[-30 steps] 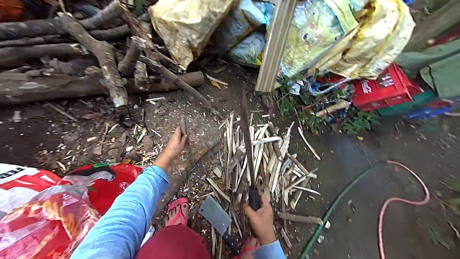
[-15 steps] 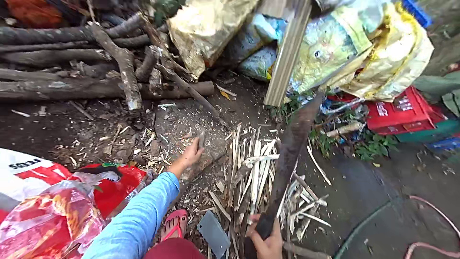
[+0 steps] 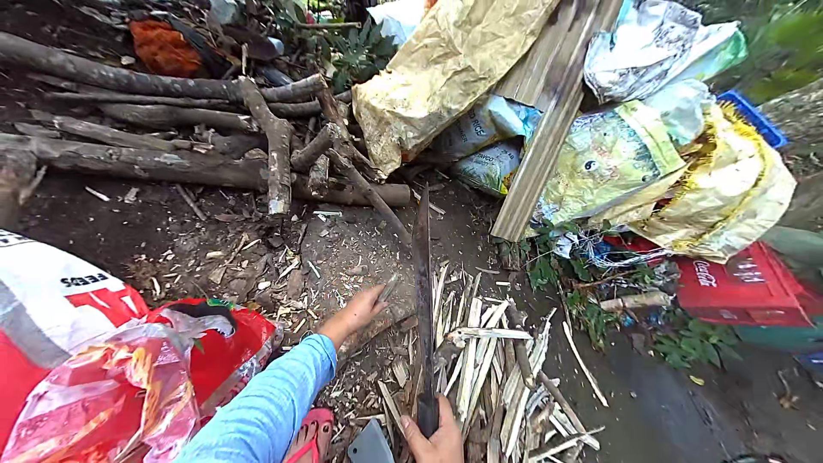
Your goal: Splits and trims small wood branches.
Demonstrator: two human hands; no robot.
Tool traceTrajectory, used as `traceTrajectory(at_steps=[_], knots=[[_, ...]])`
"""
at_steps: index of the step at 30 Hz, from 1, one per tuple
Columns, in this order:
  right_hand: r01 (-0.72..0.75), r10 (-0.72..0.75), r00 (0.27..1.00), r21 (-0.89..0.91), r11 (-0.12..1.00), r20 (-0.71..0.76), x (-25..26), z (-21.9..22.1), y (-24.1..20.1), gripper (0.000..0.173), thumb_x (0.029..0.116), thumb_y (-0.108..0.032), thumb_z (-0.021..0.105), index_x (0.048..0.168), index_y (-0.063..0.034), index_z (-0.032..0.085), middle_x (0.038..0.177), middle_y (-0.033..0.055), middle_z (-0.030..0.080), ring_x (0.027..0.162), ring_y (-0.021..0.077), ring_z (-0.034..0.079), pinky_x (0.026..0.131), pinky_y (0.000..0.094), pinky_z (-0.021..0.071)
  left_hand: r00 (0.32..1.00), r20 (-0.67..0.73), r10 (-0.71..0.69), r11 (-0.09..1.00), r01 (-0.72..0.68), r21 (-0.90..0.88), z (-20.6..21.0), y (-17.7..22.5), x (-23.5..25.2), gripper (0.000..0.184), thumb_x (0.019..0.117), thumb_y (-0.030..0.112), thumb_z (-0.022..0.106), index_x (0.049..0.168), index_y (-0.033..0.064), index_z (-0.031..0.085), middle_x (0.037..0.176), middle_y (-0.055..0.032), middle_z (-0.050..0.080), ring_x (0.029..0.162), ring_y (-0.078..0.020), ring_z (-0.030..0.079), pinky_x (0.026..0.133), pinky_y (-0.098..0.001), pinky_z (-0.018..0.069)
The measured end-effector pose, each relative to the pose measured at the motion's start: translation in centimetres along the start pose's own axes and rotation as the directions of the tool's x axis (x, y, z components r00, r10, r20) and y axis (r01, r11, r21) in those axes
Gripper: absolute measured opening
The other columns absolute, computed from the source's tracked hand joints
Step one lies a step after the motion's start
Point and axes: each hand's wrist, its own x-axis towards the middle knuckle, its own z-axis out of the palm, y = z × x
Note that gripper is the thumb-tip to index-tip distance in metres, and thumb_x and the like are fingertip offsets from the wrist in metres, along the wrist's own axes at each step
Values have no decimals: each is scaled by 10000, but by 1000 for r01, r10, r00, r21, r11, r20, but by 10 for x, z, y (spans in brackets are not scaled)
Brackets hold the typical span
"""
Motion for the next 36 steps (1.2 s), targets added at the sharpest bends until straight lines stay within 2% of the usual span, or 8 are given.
traceTrajectory(at_steps=[5,8,13,18,22,27,30,36], knots=[[-99,105,990,-68,993,93,10,1,12,512,838,-52,749,1269,126,536,807,164,631,630,215,618,653,425,562,1000,8,13,1000,-13,-7,0,0,-1,344,1076,133,513,1323,-103,552,1113,-297,669,1033,-408,677,986,-536,509],[-63,71,995,-99,993,74,5,3,17,519,835,-65,750,1262,150,547,838,204,648,674,242,635,689,448,562,1000,0,6,1000,-6,-20,1,-1,0,352,1076,136,514,1344,-90,546,1132,-297,670,1046,-407,680,993,-539,509],[17,-18,1000,-56,998,-21,-1,4,6,533,821,-43,729,1269,167,531,844,209,658,692,237,652,691,433,571,1000,1,-2,1000,2,-6,1,1,0,347,1076,135,514,1332,-96,548,1105,-296,668,1025,-413,676,976,-545,509],[-66,77,995,-171,983,61,10,1,2,530,838,-61,737,1293,133,546,847,228,659,707,307,652,716,509,554,1000,-5,5,1000,-5,-13,4,-1,-1,359,1076,130,517,1360,-88,540,1152,-298,670,1071,-416,676,1008,-542,503],[-105,115,989,-101,989,91,10,-1,3,521,831,-45,730,1286,117,536,840,195,643,662,253,637,680,463,560,1000,5,-12,1000,12,-14,3,3,-1,354,1078,127,511,1351,-96,540,1136,-305,664,1053,-418,671,998,-542,500],[-65,67,997,-48,997,45,3,-3,-4,562,824,-42,723,1315,132,510,807,178,643,609,221,640,630,428,577,999,-27,37,999,-38,-12,-13,31,2,344,1077,126,507,1335,-98,545,1110,-295,665,1027,-406,673,980,-537,508],[-50,51,998,-28,998,29,2,-2,-7,538,821,-41,719,1289,136,521,783,160,642,594,211,636,614,419,577,1000,-7,14,1000,-14,10,-11,21,7,379,1080,139,507,1380,-91,521,1107,-299,662,1025,-423,669,978,-560,504],[29,-29,998,5,1000,-58,2,0,-12,528,798,-28,712,1264,140,530,787,139,645,602,167,633,612,368,574,998,52,-24,998,21,59,6,6,4,354,1086,146,502,1350,-86,539,1135,-307,659,1048,-439,668,987,-567,501]])
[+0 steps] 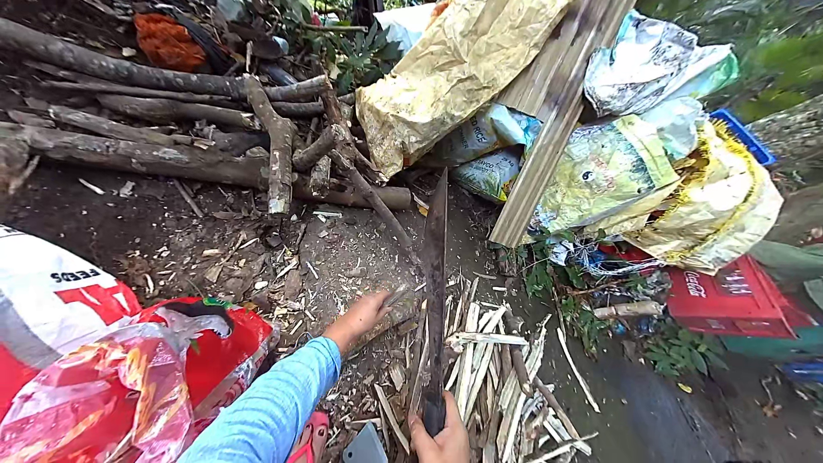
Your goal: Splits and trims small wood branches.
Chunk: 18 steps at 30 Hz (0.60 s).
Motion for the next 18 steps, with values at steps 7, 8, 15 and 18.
traceTrajectory(at_steps=[7,8,15,18], knots=[[-170,180,979,-102,980,100,18,5,18,529,839,-30,706,1316,103,521,805,179,637,613,248,626,634,458,557,1000,-13,4,1000,-4,-14,-1,1,4,369,1093,148,485,1379,-82,523,1163,-309,653,1076,-436,662,1008,-558,492],[-186,197,974,-99,977,113,19,4,20,529,837,-29,704,1317,97,518,794,168,636,596,235,624,623,444,562,1000,-16,4,1000,-4,-20,-1,1,5,371,1092,144,485,1381,-86,520,1163,-311,652,1078,-437,660,1011,-558,490],[-145,150,985,-59,988,86,4,10,28,510,830,-43,713,1265,139,520,789,167,624,600,201,613,618,407,557,998,-52,-42,998,39,-52,-12,2,11,385,1092,149,486,1396,-86,500,1130,-310,655,1053,-434,663,990,-561,494],[-104,105,993,-17,994,46,2,5,19,542,818,-28,707,1297,138,513,795,170,635,594,202,627,617,410,570,999,-28,-39,999,38,-30,-11,4,10,382,1094,155,487,1394,-80,500,1150,-307,651,1073,-437,659,1004,-564,490]])
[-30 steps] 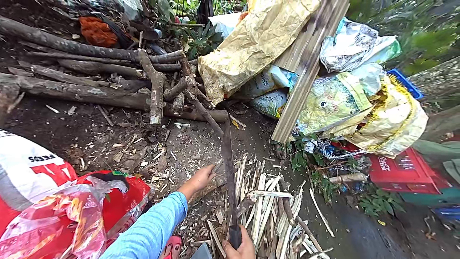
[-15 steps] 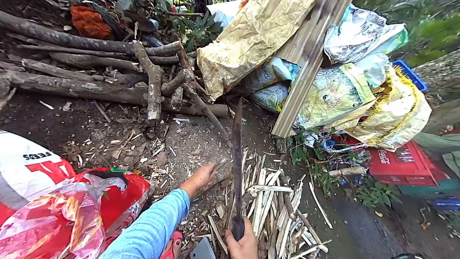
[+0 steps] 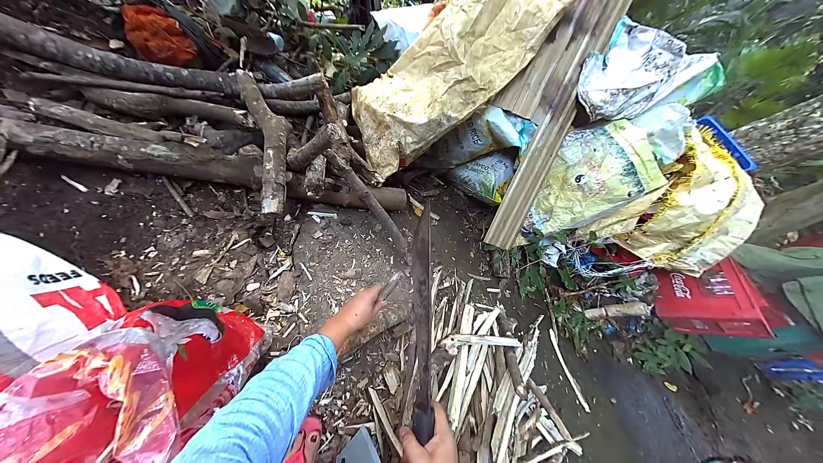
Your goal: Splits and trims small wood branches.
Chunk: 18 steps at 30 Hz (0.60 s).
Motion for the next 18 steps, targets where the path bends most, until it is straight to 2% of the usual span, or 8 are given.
traceTrajectory(at_steps=[3,8,14,18], knots=[[-5,6,1000,-53,999,16,7,-6,-9,535,819,-39,706,1297,114,521,773,151,637,574,206,628,601,412,569,1000,3,8,1000,-8,15,6,0,1,371,1090,155,498,1374,-82,518,1145,-307,653,1070,-438,660,1005,-565,490],[-69,77,996,-145,987,46,20,-4,-6,518,823,-35,692,1298,95,533,801,183,645,616,262,638,634,472,560,1000,11,-5,1000,5,9,7,0,1,379,1093,162,497,1383,-82,512,1139,-311,650,1068,-442,657,1006,-568,485],[-85,89,993,-59,995,73,20,-9,-9,510,817,-11,687,1288,87,517,772,131,626,559,185,607,589,385,556,1000,28,4,1000,-5,14,4,1,3,369,1092,149,491,1375,-87,512,1144,-308,647,1063,-436,655,1002,-563,486],[-43,45,998,-53,998,32,15,-6,-9,517,823,-18,697,1291,108,518,783,149,637,574,198,620,601,399,564,1000,18,2,1000,-2,-6,3,0,3,377,1090,150,498,1390,-78,507,1162,-307,646,1081,-434,655,1014,-560,484]])
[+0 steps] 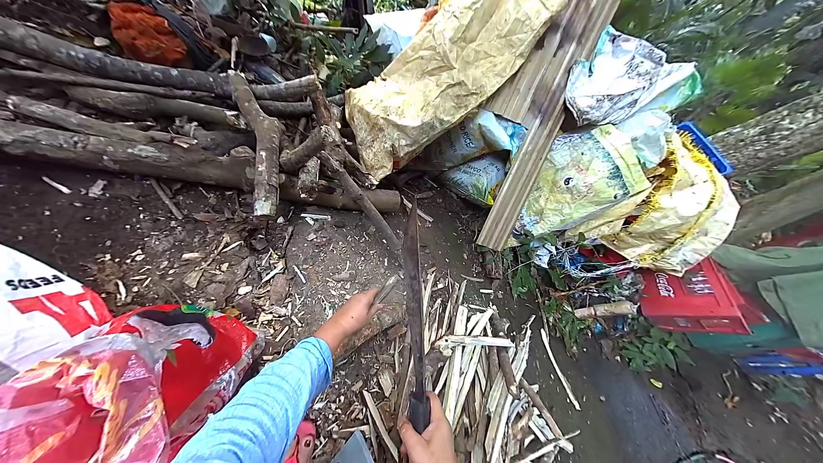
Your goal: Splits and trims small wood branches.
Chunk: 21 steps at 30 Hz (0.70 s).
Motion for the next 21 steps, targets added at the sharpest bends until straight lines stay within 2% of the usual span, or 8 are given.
traceTrajectory(at_steps=[5,8,10,12,14,15,18,21], knots=[[-37,39,999,-58,998,26,10,-1,1,521,805,-46,690,1295,53,542,772,131,633,577,207,621,592,420,558,1000,6,2,1000,-3,20,-1,1,0,378,1090,149,494,1390,-80,505,1151,-307,648,1074,-433,657,1008,-558,488],[-26,25,999,51,998,34,8,-2,8,513,803,-52,710,1277,48,540,749,95,627,526,151,598,542,348,553,999,-33,3,998,-6,-68,-9,4,-4,361,1086,129,490,1369,-94,514,1143,-300,651,1053,-410,663,992,-544,497],[-1,1,1000,158,987,-2,1,0,12,519,789,-31,710,1266,71,532,732,76,622,513,118,587,532,313,551,983,-182,7,961,-57,-270,-14,2,-8,337,1066,107,504,1333,-93,546,1170,-241,672,1039,-289,686,975,-445,536],[16,-6,999,253,967,-41,-6,3,17,491,777,-1,690,1232,75,521,702,39,616,510,82,592,529,269,552,952,-307,-2,862,-154,-482,-15,1,-14,324,1035,58,531,1317,-100,553,1226,-183,670,1062,-154,680,974,-321,547],[-5,20,999,329,944,-41,-10,4,22,458,783,24,668,1210,70,510,678,16,611,497,69,595,519,244,554,943,-330,39,806,-225,-548,-5,-9,-24,331,997,7,565,1303,-119,562,1263,-174,652,1098,-112,659,995,-286,537],[-30,41,999,351,936,-25,-11,4,27,450,783,27,656,1204,63,503,671,17,610,493,78,594,516,250,554,943,-319,95,819,-256,-513,4,-20,-29,320,970,-4,591,1268,-122,590,1263,-177,651,1123,-128,651,1016,-297,529],[-122,114,993,361,925,43,-13,7,44,448,807,50,648,1225,66,489,673,35,602,481,98,579,501,263,545,940,-230,251,878,-321,-356,38,-63,-50,272,929,15,661,1171,-108,673,1281,-244,651,1259,-271,606,1127,-388,455],[-208,183,977,334,919,106,-14,15,64,422,824,61,646,1215,66,488,696,55,597,478,110,569,495,272,541,967,-122,222,935,-246,-255,51,-78,-74,251,962,24,654,1180,-94,694,1353,-258,634,1336,-330,580,1172,-420,419]])
